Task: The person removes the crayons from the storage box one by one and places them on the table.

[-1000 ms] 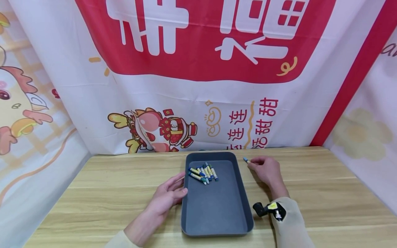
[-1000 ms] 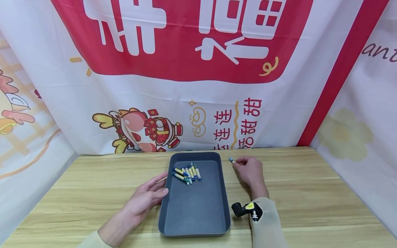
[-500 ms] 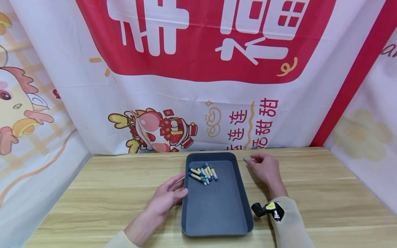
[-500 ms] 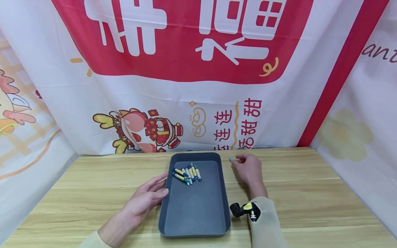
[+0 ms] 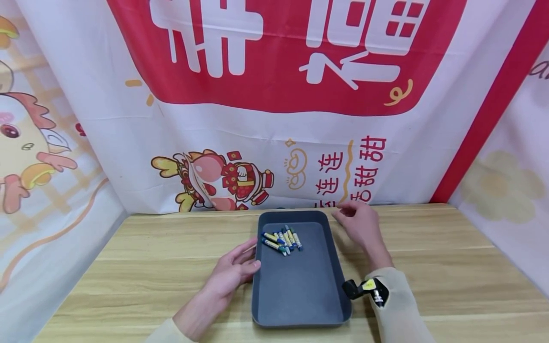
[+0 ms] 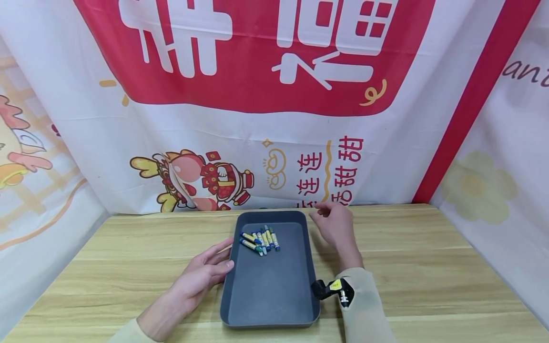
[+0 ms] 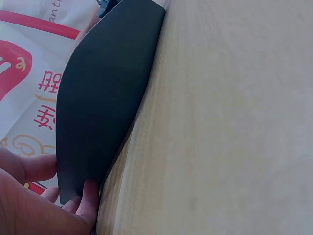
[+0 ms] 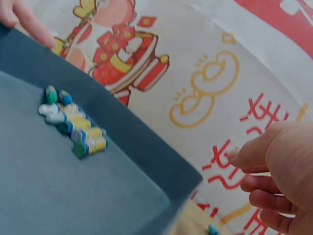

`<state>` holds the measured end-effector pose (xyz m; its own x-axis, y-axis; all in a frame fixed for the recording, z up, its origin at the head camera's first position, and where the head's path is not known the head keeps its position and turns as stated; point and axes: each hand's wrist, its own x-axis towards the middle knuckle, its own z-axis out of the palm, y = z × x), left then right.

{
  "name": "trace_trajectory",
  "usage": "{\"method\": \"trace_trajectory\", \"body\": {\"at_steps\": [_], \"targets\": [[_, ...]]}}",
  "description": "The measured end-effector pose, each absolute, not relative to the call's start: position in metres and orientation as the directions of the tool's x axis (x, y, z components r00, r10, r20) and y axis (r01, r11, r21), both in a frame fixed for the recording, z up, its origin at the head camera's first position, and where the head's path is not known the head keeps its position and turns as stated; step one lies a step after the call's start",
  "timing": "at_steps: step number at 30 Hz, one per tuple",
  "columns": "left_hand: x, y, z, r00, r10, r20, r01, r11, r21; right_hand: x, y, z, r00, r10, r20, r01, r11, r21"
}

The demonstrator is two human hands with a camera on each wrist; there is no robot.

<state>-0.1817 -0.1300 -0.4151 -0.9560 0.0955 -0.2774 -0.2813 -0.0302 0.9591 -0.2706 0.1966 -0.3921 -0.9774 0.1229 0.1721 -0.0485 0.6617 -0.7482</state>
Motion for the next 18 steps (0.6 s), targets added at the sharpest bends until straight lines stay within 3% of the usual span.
{"method": "trace_trajectory", "body": {"at_steps": [18], "targets": [[-0.181,-0.128,-0.415,-0.96,0.09,-0.264,-0.268,-0.038,0.963,-0.256,0.143,-0.373,-0.978,0.098,0.185,-0.098,0.567,-0.818]]}}
